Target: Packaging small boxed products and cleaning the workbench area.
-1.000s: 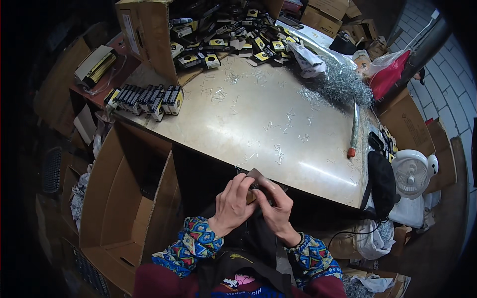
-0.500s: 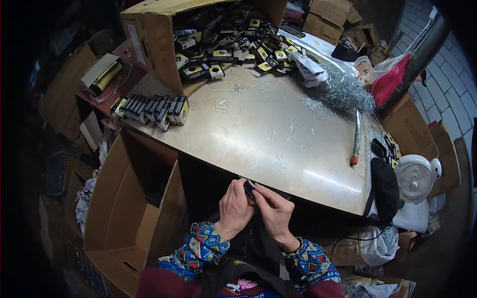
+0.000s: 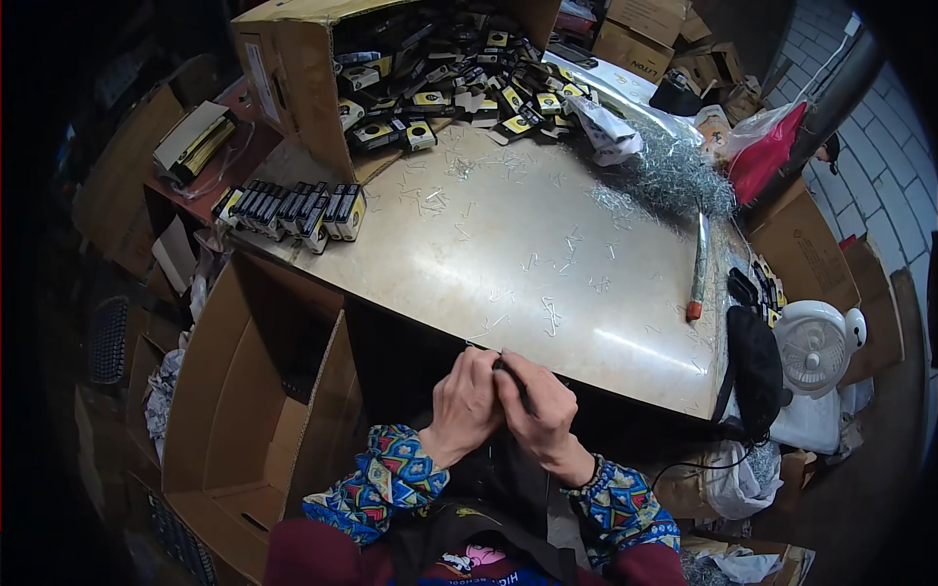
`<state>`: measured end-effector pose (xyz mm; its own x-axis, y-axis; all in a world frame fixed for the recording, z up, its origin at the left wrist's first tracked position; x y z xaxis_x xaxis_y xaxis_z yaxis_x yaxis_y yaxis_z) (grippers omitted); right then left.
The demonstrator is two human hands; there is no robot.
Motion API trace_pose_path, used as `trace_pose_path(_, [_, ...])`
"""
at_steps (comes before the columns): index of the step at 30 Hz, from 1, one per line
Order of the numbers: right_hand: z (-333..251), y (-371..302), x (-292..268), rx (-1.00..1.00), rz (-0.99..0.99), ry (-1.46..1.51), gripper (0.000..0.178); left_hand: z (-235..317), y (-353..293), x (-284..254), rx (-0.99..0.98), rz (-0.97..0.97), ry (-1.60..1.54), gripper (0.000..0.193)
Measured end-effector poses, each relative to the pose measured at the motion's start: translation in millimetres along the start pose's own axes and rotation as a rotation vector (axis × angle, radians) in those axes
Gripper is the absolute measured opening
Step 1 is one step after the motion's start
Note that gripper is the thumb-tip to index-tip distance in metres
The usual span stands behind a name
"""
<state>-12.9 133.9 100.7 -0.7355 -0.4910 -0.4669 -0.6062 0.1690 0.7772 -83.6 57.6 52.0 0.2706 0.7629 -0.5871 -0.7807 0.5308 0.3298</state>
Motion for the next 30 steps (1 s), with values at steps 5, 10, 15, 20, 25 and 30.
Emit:
trace_pose_path(5, [38,-4,16,0.368,-0.24,0.278,0.018,-15,2,-2,-0.131,-0.028,-0.043,0.053])
trace_pose_path(10, [92,-34,1,0.549,-0.179,0.228,0.019,-2,6,5,-0.025,-0.134,-0.032,0.082])
trace_pose_path(15, [95,-56,18,0.83,-0.158,0.61,0.02,-11,4,12,-0.101,-0.174,0.006,0.074])
trace_pose_path(20, [66,-41,16,0.602,-0.15,0.6,0.024,-9,7,6,-0.086,-0.082,0.084,0.06])
trace_pose_path(25, [65,-41,25,0.747,-0.16,0.611,0.022,-7,7,2,-0.089,-0.057,0.16,0.054])
trace_pose_path(30, [68,-43,26,0.71,-0.171,0.571,0.026,-15,5,7,-0.167,-0.106,0.12,0.055])
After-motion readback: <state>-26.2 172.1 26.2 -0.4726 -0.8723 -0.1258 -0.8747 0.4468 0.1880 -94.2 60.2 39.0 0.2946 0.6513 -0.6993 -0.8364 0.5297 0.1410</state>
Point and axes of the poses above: each hand's wrist, its own y-axis towards the middle knuckle, its own x-axis out of the palm, z = x × y, the point moved 10 cm from there along y, towards the middle knuckle, and after that the axes turned 12 degrees about -x, right-handed, at the moved point
